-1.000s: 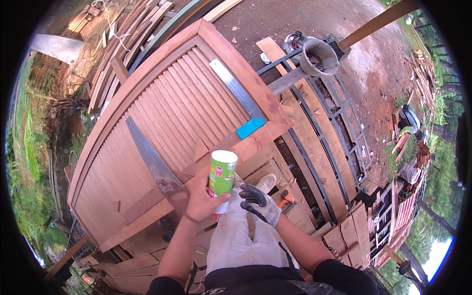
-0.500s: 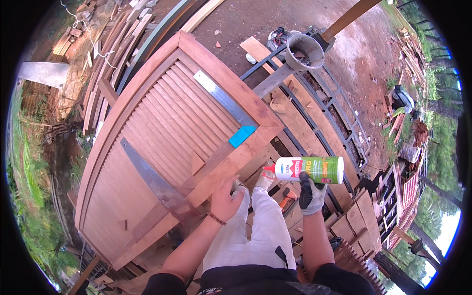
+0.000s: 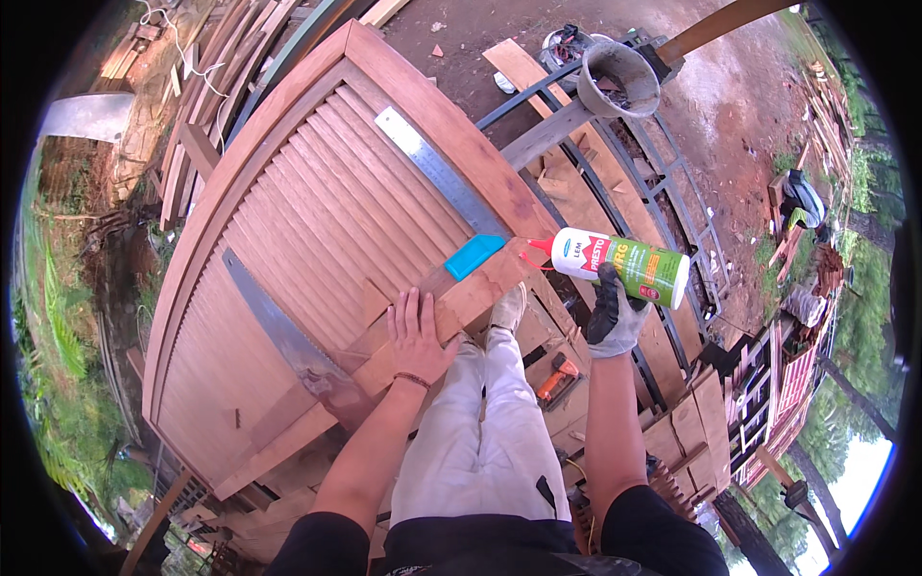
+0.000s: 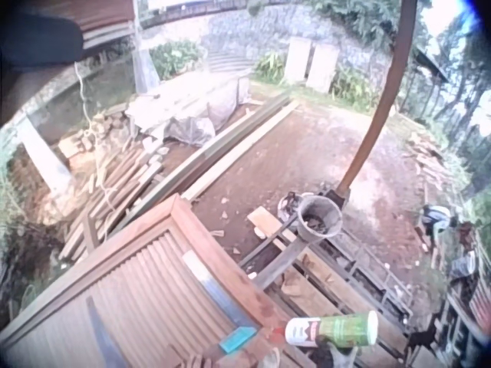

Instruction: The person assembles a wooden louvered door by applying glue to the frame, positioning wooden slats, and securing them with a nail gun. They use a square to ensure alignment and apply a finish to the assembled door.

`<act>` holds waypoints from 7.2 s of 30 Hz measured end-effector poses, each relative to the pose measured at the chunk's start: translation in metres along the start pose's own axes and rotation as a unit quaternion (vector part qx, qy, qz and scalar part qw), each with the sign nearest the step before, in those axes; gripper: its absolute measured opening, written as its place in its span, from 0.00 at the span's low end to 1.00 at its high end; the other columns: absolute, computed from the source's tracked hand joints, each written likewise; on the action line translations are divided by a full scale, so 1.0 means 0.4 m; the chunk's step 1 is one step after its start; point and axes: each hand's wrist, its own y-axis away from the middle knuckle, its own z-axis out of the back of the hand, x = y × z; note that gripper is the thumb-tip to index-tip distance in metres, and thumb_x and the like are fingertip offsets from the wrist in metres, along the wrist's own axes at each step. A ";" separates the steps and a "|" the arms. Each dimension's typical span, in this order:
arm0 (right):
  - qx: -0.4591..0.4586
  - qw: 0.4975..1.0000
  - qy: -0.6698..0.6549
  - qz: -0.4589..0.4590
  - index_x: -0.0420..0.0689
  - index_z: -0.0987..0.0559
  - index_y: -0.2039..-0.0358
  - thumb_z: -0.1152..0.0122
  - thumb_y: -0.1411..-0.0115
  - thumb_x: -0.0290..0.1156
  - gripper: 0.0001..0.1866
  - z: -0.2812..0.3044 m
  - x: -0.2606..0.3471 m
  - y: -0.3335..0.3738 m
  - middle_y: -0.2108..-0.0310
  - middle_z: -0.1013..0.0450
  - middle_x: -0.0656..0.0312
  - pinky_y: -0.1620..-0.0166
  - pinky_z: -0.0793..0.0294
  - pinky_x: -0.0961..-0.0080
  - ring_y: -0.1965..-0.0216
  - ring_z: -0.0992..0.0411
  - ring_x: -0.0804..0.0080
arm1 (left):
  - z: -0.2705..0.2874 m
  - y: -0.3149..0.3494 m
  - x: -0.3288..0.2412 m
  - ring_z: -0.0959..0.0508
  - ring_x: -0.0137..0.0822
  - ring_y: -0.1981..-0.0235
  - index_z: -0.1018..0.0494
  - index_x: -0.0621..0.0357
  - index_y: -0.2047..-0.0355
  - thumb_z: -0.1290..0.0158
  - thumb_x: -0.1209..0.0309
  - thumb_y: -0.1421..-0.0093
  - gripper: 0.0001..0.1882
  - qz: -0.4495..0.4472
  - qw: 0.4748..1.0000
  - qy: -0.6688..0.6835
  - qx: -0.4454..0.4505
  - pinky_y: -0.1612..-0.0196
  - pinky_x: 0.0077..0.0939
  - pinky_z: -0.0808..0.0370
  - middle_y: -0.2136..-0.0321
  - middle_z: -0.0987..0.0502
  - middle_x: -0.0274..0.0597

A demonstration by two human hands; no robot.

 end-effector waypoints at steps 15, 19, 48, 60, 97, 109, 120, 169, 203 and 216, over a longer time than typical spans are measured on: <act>-0.005 0.996 -0.091 0.006 0.38 0.37 0.40 0.34 0.49 0.13 0.36 -0.032 -0.020 -0.005 0.48 0.30 0.54 0.47 0.25 0.69 0.50 0.27 0.67 | -0.004 -0.008 -0.001 0.46 0.53 0.33 0.43 0.57 0.35 0.35 0.60 0.61 0.51 -0.005 1.000 -0.016 -0.009 0.31 0.55 0.50 0.35 0.45 0.53; -0.033 0.998 -0.041 0.019 0.37 0.35 0.43 0.34 0.50 0.12 0.34 -0.025 -0.036 0.005 0.51 0.28 0.54 0.48 0.25 0.69 0.52 0.26 0.67 | -0.002 -0.009 -0.004 0.46 0.53 0.33 0.44 0.57 0.35 0.35 0.61 0.60 0.51 -0.006 1.000 -0.019 -0.006 0.32 0.56 0.50 0.35 0.45 0.54; -0.124 0.991 -0.034 0.043 0.35 0.32 0.49 0.44 0.40 0.15 0.18 0.063 -0.076 0.017 0.57 0.24 0.53 0.60 0.20 0.73 0.61 0.22 0.68 | -0.002 -0.011 -0.009 0.49 0.57 0.32 0.48 0.59 0.35 0.37 0.63 0.57 0.50 -0.019 0.999 -0.037 0.009 0.32 0.59 0.51 0.35 0.47 0.56; -0.120 0.991 0.001 0.066 0.32 0.31 0.49 0.44 0.40 0.13 0.18 0.099 -0.057 0.002 0.53 0.25 0.51 0.48 0.23 0.71 0.55 0.23 0.67 | 0.004 -0.015 -0.011 0.47 0.59 0.33 0.46 0.60 0.36 0.37 0.65 0.58 0.49 -0.017 0.999 -0.043 0.014 0.33 0.59 0.49 0.35 0.46 0.58; 0.357 0.744 0.533 0.186 0.46 0.22 0.53 0.30 0.49 0.37 0.22 0.012 -0.021 0.112 0.59 0.24 0.54 0.50 0.25 0.64 0.56 0.25 0.59 | 0.261 0.128 -0.126 0.26 0.42 0.47 0.40 0.63 0.46 0.35 0.72 0.52 0.35 0.234 0.700 0.650 -0.179 0.43 0.39 0.28 0.48 0.29 0.51; 0.487 0.398 0.710 0.317 0.65 0.36 0.34 0.55 0.39 0.64 0.35 -0.092 -0.018 -0.139 0.27 0.61 0.55 0.32 0.76 0.34 0.28 0.66 0.43 | 0.192 0.207 -0.181 0.23 0.40 0.53 0.36 0.66 0.49 0.36 0.72 0.52 0.31 0.294 0.711 0.637 -0.038 0.47 0.36 0.25 0.53 0.26 0.50; 0.470 0.400 0.723 0.311 0.57 0.31 0.37 0.58 0.36 0.62 0.33 -0.020 0.027 -0.172 0.29 0.50 0.55 0.31 0.74 0.36 0.28 0.58 0.48 | 0.189 0.177 -0.163 0.24 0.38 0.53 0.37 0.67 0.49 0.38 0.80 0.52 0.30 0.267 0.732 0.627 -0.013 0.48 0.33 0.24 0.52 0.27 0.52; 0.288 0.826 -0.276 -0.398 0.45 0.32 0.41 0.39 0.40 0.39 0.28 -0.227 0.005 0.135 0.42 0.31 0.57 0.35 0.40 0.53 0.39 0.35 0.57 | 0.168 0.002 -0.204 0.28 0.42 0.43 0.35 0.63 0.42 0.42 0.74 0.40 0.26 0.254 0.442 0.859 -0.032 0.38 0.40 0.32 0.46 0.28 0.46; 0.323 0.890 0.208 0.245 0.38 0.28 0.50 0.23 0.58 0.25 0.33 -1.309 -0.015 -0.634 0.55 0.23 0.54 0.50 0.23 0.69 0.55 0.24 0.66 | 0.108 0.091 -0.029 0.50 0.61 0.31 0.40 0.62 0.39 0.38 0.65 0.53 0.41 0.319 0.924 0.209 0.025 0.32 0.59 0.53 0.33 0.50 0.62; 0.305 0.868 0.289 0.264 0.39 0.27 0.50 0.22 0.58 0.31 0.33 -1.324 0.015 -0.597 0.54 0.23 0.53 0.50 0.24 0.67 0.53 0.23 0.62 | 0.100 0.094 -0.038 0.51 0.60 0.31 0.39 0.62 0.40 0.38 0.67 0.55 0.40 0.336 0.918 0.209 0.013 0.32 0.60 0.53 0.33 0.49 0.61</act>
